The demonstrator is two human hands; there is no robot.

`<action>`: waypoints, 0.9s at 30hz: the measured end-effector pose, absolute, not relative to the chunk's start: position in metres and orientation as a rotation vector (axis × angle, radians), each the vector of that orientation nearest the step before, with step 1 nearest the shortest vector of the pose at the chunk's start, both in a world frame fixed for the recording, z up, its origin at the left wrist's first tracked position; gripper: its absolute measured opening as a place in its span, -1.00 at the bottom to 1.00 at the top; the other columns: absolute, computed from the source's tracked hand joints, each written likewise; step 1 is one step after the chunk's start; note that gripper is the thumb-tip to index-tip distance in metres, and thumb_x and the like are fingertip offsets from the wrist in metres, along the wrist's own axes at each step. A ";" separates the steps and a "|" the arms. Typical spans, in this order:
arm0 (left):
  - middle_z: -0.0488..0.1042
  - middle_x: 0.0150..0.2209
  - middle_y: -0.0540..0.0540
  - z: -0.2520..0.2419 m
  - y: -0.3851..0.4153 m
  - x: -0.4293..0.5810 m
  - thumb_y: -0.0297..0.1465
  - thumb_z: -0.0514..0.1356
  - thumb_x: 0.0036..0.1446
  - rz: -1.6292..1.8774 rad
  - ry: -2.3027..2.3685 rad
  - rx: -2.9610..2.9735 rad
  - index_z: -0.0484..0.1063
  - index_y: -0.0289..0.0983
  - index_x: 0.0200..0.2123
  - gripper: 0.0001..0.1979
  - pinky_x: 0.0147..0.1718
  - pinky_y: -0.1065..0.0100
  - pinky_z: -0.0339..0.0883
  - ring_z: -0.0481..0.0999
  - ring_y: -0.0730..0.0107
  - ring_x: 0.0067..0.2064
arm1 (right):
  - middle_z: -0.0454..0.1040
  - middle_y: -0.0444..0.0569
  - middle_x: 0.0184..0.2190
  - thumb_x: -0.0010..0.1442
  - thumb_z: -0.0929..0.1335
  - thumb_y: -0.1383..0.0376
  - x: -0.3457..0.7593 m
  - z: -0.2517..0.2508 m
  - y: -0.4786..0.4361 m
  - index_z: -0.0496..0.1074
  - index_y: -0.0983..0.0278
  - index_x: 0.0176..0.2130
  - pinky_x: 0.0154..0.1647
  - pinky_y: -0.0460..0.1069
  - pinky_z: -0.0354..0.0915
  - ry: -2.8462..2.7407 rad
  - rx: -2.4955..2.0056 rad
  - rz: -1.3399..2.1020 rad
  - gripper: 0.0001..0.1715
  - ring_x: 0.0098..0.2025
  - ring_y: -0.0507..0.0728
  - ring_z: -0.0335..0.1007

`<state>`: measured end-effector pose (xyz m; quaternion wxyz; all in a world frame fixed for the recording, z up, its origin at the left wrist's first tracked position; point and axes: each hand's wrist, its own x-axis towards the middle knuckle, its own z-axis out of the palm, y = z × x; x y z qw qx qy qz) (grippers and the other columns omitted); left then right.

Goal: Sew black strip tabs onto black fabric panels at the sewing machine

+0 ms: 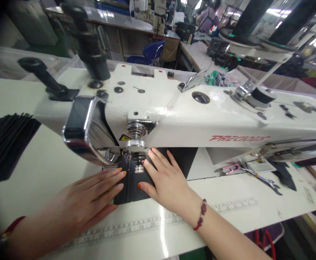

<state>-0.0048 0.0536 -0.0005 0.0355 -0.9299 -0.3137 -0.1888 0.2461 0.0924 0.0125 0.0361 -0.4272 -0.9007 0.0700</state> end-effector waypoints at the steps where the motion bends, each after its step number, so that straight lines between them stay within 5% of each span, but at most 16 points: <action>1: 0.40 0.08 -0.33 0.000 0.056 -0.006 -0.39 0.08 0.27 -0.566 -0.961 -2.861 0.45 -0.42 -0.06 -0.73 0.02 0.07 0.40 0.41 0.05 0.09 | 0.20 0.08 0.24 0.31 0.19 -0.03 0.246 0.012 0.093 0.19 0.26 0.23 0.32 0.26 -0.11 -2.760 -1.313 0.206 -0.35 0.33 0.23 -0.09; 14: 0.40 0.07 -0.31 0.007 0.067 -0.008 -0.41 0.05 0.28 -0.504 -0.966 -2.881 0.44 -0.41 -0.06 -0.73 -0.03 0.11 0.44 0.45 0.11 0.04 | 0.39 0.08 0.04 0.31 0.19 0.02 0.241 0.011 0.101 0.34 0.24 0.08 0.27 0.28 -0.02 -2.729 -1.275 0.108 -0.50 0.19 0.29 0.16; 20: 0.44 0.01 -0.28 0.005 0.066 -0.010 -0.43 0.13 0.21 -0.639 -1.037 -2.931 0.40 -0.40 -0.05 -0.74 0.02 0.13 0.41 0.40 0.12 0.08 | 0.49 0.10 -0.16 0.32 0.15 -0.01 0.243 0.003 0.101 0.35 0.28 0.08 0.15 0.33 0.15 -2.734 -1.304 0.047 -0.45 -0.08 0.31 0.38; 23: 0.41 0.04 -0.27 0.003 0.066 -0.014 -0.41 0.15 0.19 -0.674 -1.052 -2.996 0.37 -0.40 -0.03 -0.71 0.09 0.12 0.35 0.34 0.11 0.14 | 0.45 0.13 -0.05 0.33 0.14 0.00 0.245 -0.001 0.100 0.28 0.26 0.15 0.00 0.31 0.30 -2.733 -1.303 0.038 -0.43 -0.04 0.34 0.38; 27: 0.35 0.09 -0.28 0.002 0.068 -0.015 -0.36 0.15 0.20 -0.662 -1.055 -3.043 0.31 -0.43 0.02 -0.64 0.14 0.11 0.28 0.28 0.08 0.18 | 0.40 0.05 0.07 0.32 0.21 0.08 0.246 -0.002 0.101 0.12 0.14 0.26 0.06 0.27 0.28 -2.736 -1.238 0.096 -0.43 0.07 0.30 0.32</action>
